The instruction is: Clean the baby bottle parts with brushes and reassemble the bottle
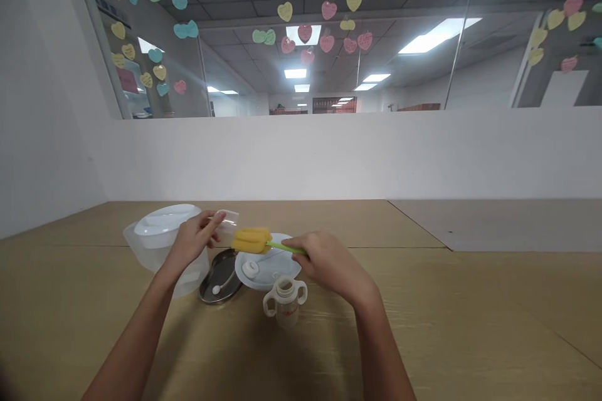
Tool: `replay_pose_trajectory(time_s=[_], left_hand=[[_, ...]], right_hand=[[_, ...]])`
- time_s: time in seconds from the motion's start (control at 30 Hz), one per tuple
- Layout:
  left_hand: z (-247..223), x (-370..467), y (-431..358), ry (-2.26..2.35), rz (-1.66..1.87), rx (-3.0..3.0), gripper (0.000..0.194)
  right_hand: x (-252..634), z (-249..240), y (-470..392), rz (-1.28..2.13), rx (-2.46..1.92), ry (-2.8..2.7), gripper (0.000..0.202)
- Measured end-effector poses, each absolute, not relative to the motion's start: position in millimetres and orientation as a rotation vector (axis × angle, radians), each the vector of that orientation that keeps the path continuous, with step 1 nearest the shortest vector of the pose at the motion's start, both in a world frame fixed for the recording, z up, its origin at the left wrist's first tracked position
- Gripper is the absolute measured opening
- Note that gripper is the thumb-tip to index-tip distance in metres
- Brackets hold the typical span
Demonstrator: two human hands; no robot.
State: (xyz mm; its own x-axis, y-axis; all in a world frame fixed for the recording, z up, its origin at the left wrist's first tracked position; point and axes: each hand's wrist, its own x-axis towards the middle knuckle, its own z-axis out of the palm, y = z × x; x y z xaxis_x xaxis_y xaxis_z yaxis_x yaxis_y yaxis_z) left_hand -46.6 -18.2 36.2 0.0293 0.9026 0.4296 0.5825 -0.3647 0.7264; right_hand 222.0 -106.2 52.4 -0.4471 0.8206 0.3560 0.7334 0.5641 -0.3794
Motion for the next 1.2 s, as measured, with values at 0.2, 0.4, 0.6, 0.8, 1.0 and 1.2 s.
replay_pose_trajectory(time_s=[0.2, 0.4, 0.6, 0.8, 1.0, 1.2], left_hand=[[1.3, -59.7, 14.7, 2.038, 0.617, 2.376, 0.036], [-43.2, -56.9, 44.3, 2.087, 0.377, 2.383, 0.039], [-63.9, -63.1, 56.6, 2.111, 0.266, 2.374, 0.035], [-71.7, -55.9, 51.1, 2.091, 0.300, 2.373, 0.030], [-50.3, -42.3, 39.1, 2.131, 0.400, 2.370, 0.043], [-36.0, -5.8, 22.6, 1.622, 0.587, 2.565, 0.035]], right_hand=[[241.2, 49.3, -106.8, 0.137, -1.419, -2.161, 0.031], [242.0, 43.4, -99.1, 0.061, -1.478, -2.157, 0.028], [233.3, 45.7, -102.4, 0.128, -1.422, -2.214, 0.027], [230.6, 45.3, -102.7, 0.114, -1.410, -2.243, 0.027], [233.3, 45.6, -101.8, 0.074, -1.445, -2.238, 0.028], [235.4, 46.0, -103.4, 0.056, -1.471, -2.222, 0.028]])
